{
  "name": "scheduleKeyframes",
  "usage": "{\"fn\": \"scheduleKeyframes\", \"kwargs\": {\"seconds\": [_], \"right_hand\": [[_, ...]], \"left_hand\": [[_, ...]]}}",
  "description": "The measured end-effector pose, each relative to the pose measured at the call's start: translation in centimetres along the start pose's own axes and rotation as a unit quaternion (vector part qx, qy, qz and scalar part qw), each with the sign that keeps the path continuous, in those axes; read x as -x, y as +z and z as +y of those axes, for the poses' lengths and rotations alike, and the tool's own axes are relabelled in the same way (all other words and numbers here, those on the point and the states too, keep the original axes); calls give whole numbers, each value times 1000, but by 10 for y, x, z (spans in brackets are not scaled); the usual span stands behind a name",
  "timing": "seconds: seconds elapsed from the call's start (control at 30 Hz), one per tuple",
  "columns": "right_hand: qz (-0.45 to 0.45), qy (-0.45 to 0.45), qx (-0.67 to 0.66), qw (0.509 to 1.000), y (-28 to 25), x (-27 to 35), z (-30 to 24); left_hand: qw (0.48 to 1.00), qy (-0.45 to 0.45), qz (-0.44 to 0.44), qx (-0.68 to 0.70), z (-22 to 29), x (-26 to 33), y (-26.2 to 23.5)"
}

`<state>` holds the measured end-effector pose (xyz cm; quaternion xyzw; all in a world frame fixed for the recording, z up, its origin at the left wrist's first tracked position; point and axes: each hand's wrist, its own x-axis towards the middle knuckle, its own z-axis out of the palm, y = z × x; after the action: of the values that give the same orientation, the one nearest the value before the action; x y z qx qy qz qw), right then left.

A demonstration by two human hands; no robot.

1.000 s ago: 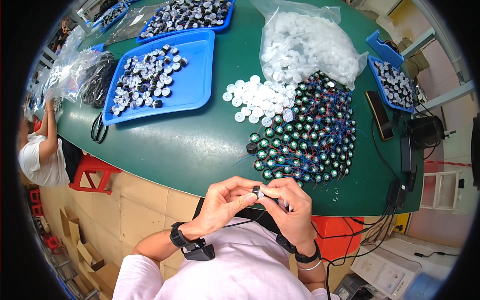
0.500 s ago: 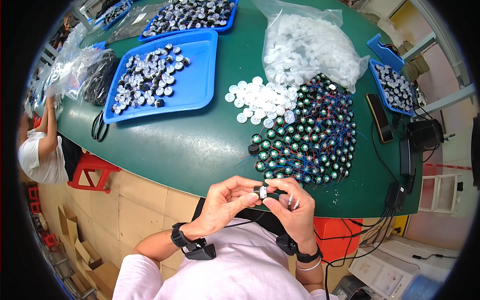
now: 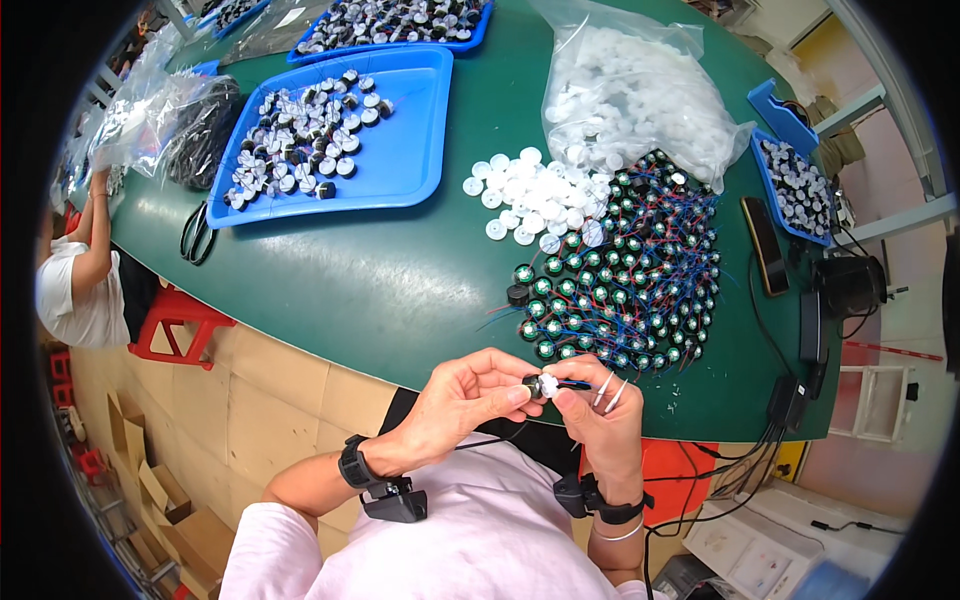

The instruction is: Manual assembly of small circular plastic components with wires on a factory workbench.

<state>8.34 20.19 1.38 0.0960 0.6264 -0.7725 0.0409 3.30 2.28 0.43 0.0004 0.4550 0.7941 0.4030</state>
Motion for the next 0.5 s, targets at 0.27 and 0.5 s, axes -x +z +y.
{"fn": "scheduleKeyframes", "kwargs": {"seconds": [0.27,0.5], "right_hand": [[-24,80,-56,995,-7,-9,-3],[-42,80,-50,995,-8,-13,-4]], "left_hand": [[996,-62,-5,70,3,-5,4],[990,-71,-4,121,4,-4,3]]}}
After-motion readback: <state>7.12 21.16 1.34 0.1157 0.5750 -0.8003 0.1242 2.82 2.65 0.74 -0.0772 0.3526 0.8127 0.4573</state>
